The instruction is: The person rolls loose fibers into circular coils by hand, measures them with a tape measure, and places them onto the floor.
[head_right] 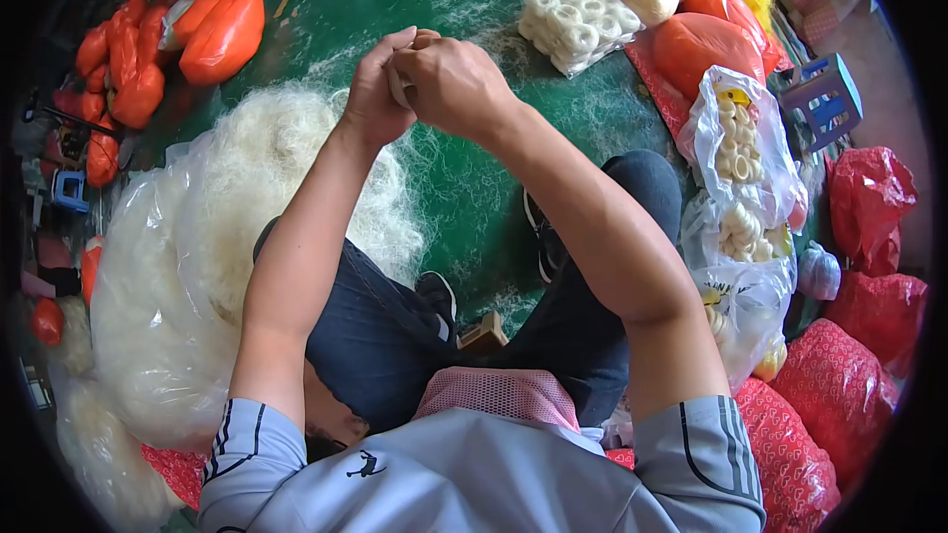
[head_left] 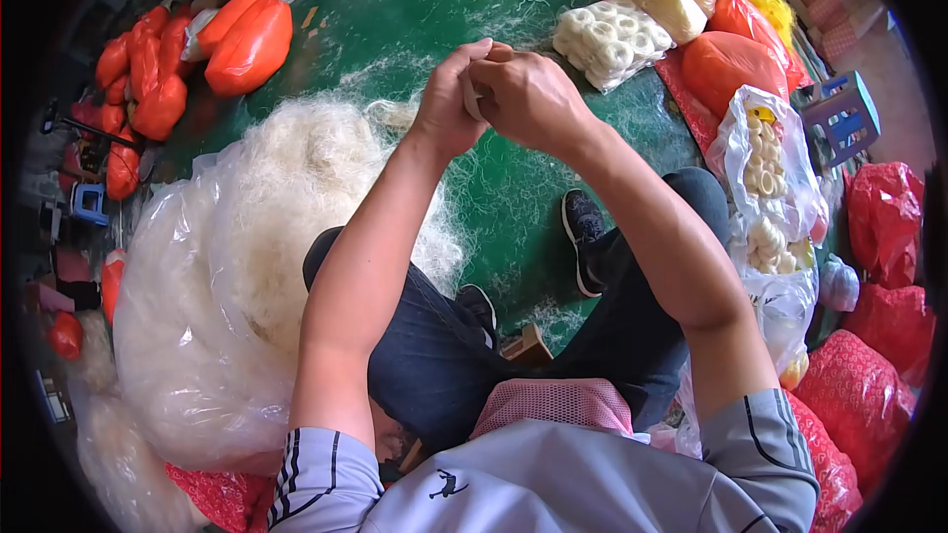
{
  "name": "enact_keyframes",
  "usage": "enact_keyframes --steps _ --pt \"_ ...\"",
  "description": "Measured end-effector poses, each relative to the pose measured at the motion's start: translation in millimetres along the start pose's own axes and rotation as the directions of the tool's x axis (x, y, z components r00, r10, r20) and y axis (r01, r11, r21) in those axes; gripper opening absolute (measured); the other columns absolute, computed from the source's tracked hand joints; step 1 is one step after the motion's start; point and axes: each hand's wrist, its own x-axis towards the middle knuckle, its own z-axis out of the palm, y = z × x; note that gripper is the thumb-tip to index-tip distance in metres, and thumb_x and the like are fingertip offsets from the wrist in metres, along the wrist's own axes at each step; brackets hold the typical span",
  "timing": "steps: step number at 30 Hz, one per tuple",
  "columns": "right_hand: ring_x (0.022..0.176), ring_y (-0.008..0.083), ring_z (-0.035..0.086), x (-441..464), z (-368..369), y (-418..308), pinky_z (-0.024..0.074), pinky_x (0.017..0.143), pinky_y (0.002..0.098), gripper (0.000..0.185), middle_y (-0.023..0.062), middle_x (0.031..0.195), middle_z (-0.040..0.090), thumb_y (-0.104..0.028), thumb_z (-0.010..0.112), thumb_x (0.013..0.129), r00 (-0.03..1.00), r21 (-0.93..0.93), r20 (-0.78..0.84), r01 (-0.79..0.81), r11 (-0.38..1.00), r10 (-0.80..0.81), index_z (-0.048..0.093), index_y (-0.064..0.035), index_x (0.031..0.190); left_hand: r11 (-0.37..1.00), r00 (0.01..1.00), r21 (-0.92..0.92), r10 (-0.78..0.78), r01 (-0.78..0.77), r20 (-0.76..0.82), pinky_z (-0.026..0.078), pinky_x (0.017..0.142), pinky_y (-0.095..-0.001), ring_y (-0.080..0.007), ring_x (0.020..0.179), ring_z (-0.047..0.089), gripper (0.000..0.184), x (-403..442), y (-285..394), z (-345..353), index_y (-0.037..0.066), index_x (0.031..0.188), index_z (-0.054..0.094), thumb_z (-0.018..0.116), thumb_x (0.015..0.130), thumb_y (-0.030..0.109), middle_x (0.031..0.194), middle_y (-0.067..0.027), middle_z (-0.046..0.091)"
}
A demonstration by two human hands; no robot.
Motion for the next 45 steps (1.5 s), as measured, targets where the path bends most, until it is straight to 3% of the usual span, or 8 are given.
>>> enact_keyframes --steps 17,23,27,29,33,34,40,45 --pt "0.082 0.0353 0.069 -0.6 -8.9 9.6 0.0561 0.071 0.0448 0.009 0.0124 0.089 0.068 -0.005 0.07 0.079 0.986 0.053 0.063 0.151 0.987 -0.154 0.067 -0.0031 0.087 0.992 0.992 0.005 -0.126 0.126 0.005 0.055 0.088 -0.0368 -0.0174 0.101 0.07 0.036 -5.4 12.4 8.2 0.006 0.118 0.069 0.055 0.104 0.036 0.108 -0.0051 0.074" --pt "0.081 0.0293 0.073 -20.9 -86.9 -2.3 0.0588 0.074 0.0383 0.012 0.0115 0.09 0.074 -0.009 0.07 0.089 0.94 0.087 -0.34 -0.004 0.996 0.034 0.072 -0.0028 0.1 0.994 0.995 -0.085 -0.077 0.071 -0.066 0.058 0.088 -0.0509 -0.0305 0.105 0.069 0.033 -8.0 14.0 5.3 0.007 0.119 0.065 0.06 0.101 0.034 0.114 -0.012 0.071" --pt "0.08 0.0106 0.07 -151.3 -108.0 62.7 0.0546 0.07 0.0291 0.018 0.0057 0.085 0.075 -0.014 0.072 0.096 0.682 0.502 -0.405 -0.391 0.772 0.609 0.072 0.0012 0.106 0.991 0.997 -0.133 -0.028 0.018 -0.07 0.059 0.087 -0.0512 -0.0376 0.104 0.068 0.037 -8.0 13.6 12.8 0.007 0.118 0.065 0.063 0.099 0.039 0.115 -0.0171 0.069" --pt "0.073 0.0315 0.071 -260.1 -72.0 98.2 0.0542 0.069 0.0403 0.013 0.0154 0.08 0.072 -0.013 0.069 0.094 0.593 0.083 -0.481 -0.703 0.706 0.646 0.071 0.0001 0.095 0.989 0.997 -0.147 -0.01 -0.002 -0.079 0.059 0.086 -0.0513 -0.0374 0.104 0.067 0.037 -7.9 13.0 17.2 0.007 0.118 0.065 0.063 0.1 0.039 0.115 -0.0171 0.069" --pt "0.12 0.0493 0.058 -601.4 99.9 106.1 0.0518 0.098 0.0534 0.072 0.0322 0.13 0.056 -0.025 0.076 0.085 0.151 -0.34 0.105 -0.923 0.178 0.983 0.043 -0.0041 0.145 0.991 0.997 -0.129 0.028 -0.038 -0.076 0.057 0.088 -0.052 -0.0378 0.104 0.067 0.038 -7.7 8.9 24.5 0.007 0.119 0.065 0.062 0.1 0.04 0.118 -0.0174 0.068" --pt "0.122 0.0505 0.058 -623.9 113.3 69.5 0.0514 0.1 0.0536 0.081 0.0329 0.136 0.052 -0.028 0.076 0.085 -0.084 -0.302 0.196 -0.953 -0.021 0.977 0.036 -0.0057 0.151 0.991 0.997 -0.126 0.037 -0.045 -0.063 0.057 0.089 -0.0519 -0.038 0.105 0.066 0.036 -9.2 7.2 23.6 0.007 0.116 0.066 0.062 0.1 0.039 0.118 -0.0171 0.068" --pt "0.115 0.0454 0.064 -724.7 174.4 -27.6 0.0523 0.098 0.051 0.073 0.0276 0.133 0.058 -0.043 0.06 0.095 -0.334 -0.249 0.11 -0.921 -0.3 0.936 0.031 -0.0098 0.154 0.985 0.997 -0.174 0.01 -0.024 -0.079 0.056 0.091 -0.0528 -0.0379 0.107 0.065 0.033 -29.8 -7.5 28.8 0.007 0.112 0.069 0.062 0.1 0.037 0.118 -0.0181 0.068" --pt "0.114 0.0427 0.066 -774.8 215.2 5.2 0.0529 0.095 0.05 0.069 0.0243 0.128 0.064 -0.044 0.056 0.097 -0.363 -0.394 0.482 -0.903 -0.173 0.797 0.035 -0.011 0.154 0.993 0.999 -0.114 0.03 -0.033 -0.034 0.055 0.096 -0.0554 -0.0421 0.114 0.063 0.033 -34.3 -14.5 23.8 0.008 0.114 0.069 0.062 0.099 0.037 0.126 -0.02 0.066"
